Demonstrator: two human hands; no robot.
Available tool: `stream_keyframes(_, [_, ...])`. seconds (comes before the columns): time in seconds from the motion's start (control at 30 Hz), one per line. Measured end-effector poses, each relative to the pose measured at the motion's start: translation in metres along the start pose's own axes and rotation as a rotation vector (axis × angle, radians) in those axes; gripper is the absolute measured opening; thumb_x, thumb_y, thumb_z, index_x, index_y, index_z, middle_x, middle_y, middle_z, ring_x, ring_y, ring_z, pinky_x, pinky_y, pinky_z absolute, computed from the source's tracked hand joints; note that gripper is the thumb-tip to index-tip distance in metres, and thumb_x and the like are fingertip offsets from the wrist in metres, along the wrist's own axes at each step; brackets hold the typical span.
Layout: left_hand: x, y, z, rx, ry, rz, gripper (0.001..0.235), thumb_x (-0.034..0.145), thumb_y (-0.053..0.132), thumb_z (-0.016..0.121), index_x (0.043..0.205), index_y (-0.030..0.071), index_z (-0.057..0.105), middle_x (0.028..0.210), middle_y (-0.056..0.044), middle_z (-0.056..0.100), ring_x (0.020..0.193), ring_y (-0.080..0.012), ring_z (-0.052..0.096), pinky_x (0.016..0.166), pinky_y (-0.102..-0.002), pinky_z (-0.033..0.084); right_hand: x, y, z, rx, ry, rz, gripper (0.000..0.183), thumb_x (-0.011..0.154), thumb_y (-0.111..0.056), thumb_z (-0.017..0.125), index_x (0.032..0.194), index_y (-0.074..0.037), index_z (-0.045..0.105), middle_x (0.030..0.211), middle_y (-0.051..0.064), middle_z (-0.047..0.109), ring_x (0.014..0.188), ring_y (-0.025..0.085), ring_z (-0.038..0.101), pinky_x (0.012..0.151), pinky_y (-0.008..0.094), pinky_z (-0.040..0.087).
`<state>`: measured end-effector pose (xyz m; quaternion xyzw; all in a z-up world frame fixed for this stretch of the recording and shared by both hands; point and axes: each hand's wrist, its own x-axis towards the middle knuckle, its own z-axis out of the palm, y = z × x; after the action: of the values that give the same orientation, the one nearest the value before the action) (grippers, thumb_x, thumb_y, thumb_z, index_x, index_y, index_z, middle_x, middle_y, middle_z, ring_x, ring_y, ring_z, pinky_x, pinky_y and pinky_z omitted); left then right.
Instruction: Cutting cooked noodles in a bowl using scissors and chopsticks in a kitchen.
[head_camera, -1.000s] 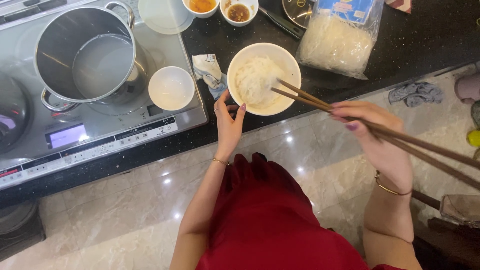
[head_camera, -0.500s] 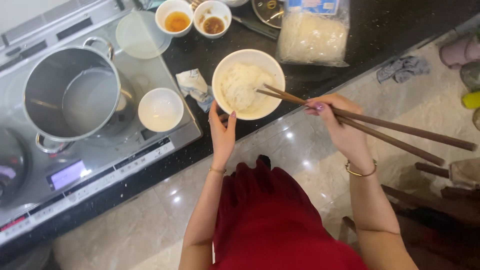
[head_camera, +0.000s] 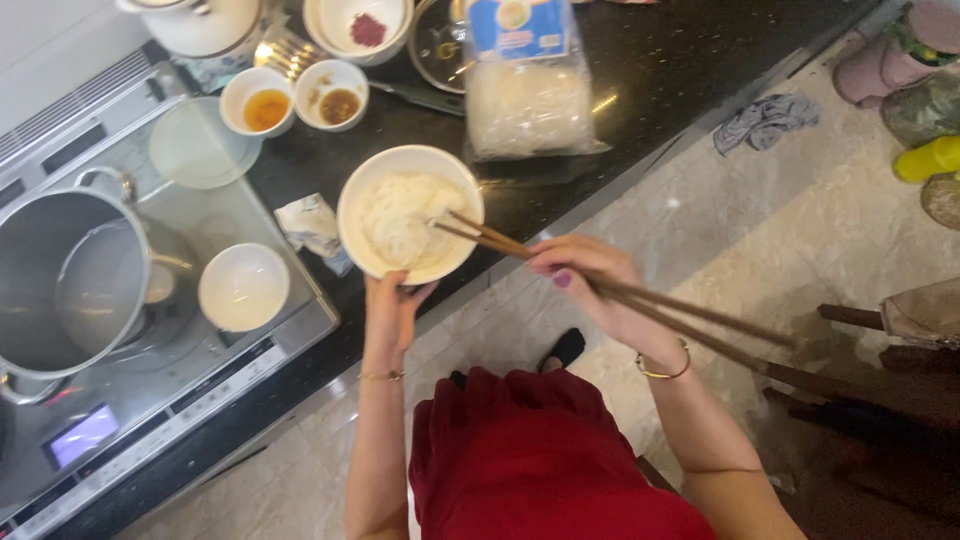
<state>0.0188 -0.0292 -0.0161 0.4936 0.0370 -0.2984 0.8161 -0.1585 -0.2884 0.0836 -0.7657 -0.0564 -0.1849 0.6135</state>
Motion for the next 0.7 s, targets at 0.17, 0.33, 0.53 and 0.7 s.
stream_keyframes(0.17, [-0.028,-0.011,0.045,0.030,0.101,0.056,0.073,0.086,0.002,0.048,0.155,0.012,0.026,0.152,-0.017,0.045,0.132,-0.0365,0.055,0.101,-0.060,0.052,-0.006,-0.022,-0.057,-0.012,-0.042,-0.007,0.034,0.107,-0.028,0.052,0.119,-0.003,0.072,0.124,0.013,0.072,0.094,0.020,0.070,0.083,0.028,0.059])
stream_keyframes(0.33, [-0.074,-0.031,0.122,0.082,0.117,0.128,0.071,0.087,0.003,0.048,0.155,0.008,0.028,0.153,-0.019,0.045,0.132,-0.0359,0.055,0.101,-0.057,0.052,-0.032,-0.037,-0.145,0.017,-0.020,0.074,0.027,0.106,-0.016,0.051,0.113,0.000,0.072,0.121,0.016,0.073,0.097,0.022,0.074,0.086,0.032,0.060])
stream_keyframes(0.53, [-0.074,-0.089,0.207,0.125,0.098,-0.074,0.069,0.086,0.004,0.045,0.153,0.006,0.029,0.149,-0.019,0.049,0.130,-0.0369,0.057,0.100,-0.055,0.053,-0.100,-0.047,-0.242,0.102,0.245,0.149,0.028,0.102,-0.011,0.052,0.110,0.006,0.073,0.113,0.021,0.076,0.094,0.027,0.075,0.089,0.037,0.061])
stream_keyframes(0.7, [-0.017,-0.140,0.267,0.101,-0.089,-0.260,0.065,0.086,0.006,0.047,0.150,0.004,0.035,0.148,-0.017,0.051,0.130,-0.0344,0.057,0.104,-0.055,0.051,-0.146,-0.035,-0.287,0.070,0.546,0.233,0.031,0.104,-0.017,0.054,0.108,0.008,0.072,0.109,0.024,0.075,0.089,0.029,0.076,0.086,0.041,0.063])
